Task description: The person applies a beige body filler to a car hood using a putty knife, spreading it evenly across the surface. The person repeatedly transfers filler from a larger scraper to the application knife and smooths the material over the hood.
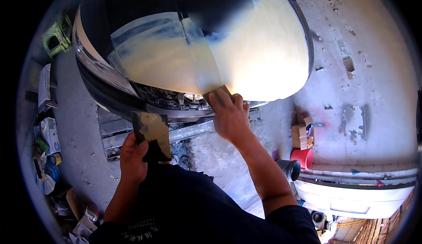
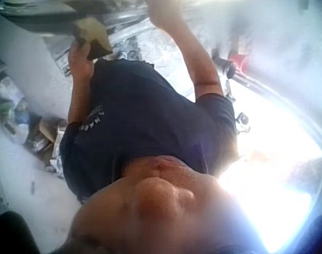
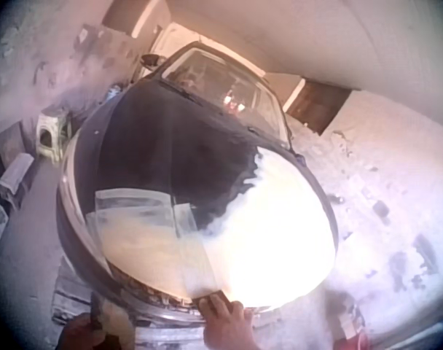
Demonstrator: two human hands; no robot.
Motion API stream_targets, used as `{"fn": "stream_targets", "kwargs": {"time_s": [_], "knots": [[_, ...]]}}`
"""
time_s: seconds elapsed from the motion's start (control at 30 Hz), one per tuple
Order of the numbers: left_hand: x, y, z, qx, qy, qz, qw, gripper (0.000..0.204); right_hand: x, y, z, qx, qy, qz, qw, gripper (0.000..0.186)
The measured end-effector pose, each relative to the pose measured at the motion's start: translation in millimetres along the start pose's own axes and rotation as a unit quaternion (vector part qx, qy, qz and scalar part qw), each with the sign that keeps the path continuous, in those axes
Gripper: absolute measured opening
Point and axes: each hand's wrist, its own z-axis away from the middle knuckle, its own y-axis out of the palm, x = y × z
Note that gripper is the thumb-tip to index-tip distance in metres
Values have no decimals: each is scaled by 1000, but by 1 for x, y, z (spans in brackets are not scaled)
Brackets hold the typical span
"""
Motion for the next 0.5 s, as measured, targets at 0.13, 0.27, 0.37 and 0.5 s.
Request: {"fn": "stream_targets", "kwargs": {"time_s": [0.13,0.27,0.37,0.5], "knots": [[-1,2,0,3,2,4,1000,33,-3,7,5,-10,-9,10,1000,59],[-3,3,2,2,-1,6,1000,32,-7,18,11,-14,-18,37,999,62],[-3,4,3,4,4,4,1000,32,-8,19,14,-15,-14,34,999,62],[-3,5,4,10,-2,23,1000,32,-14,21,20,3,-3,25,1000,61]]}}
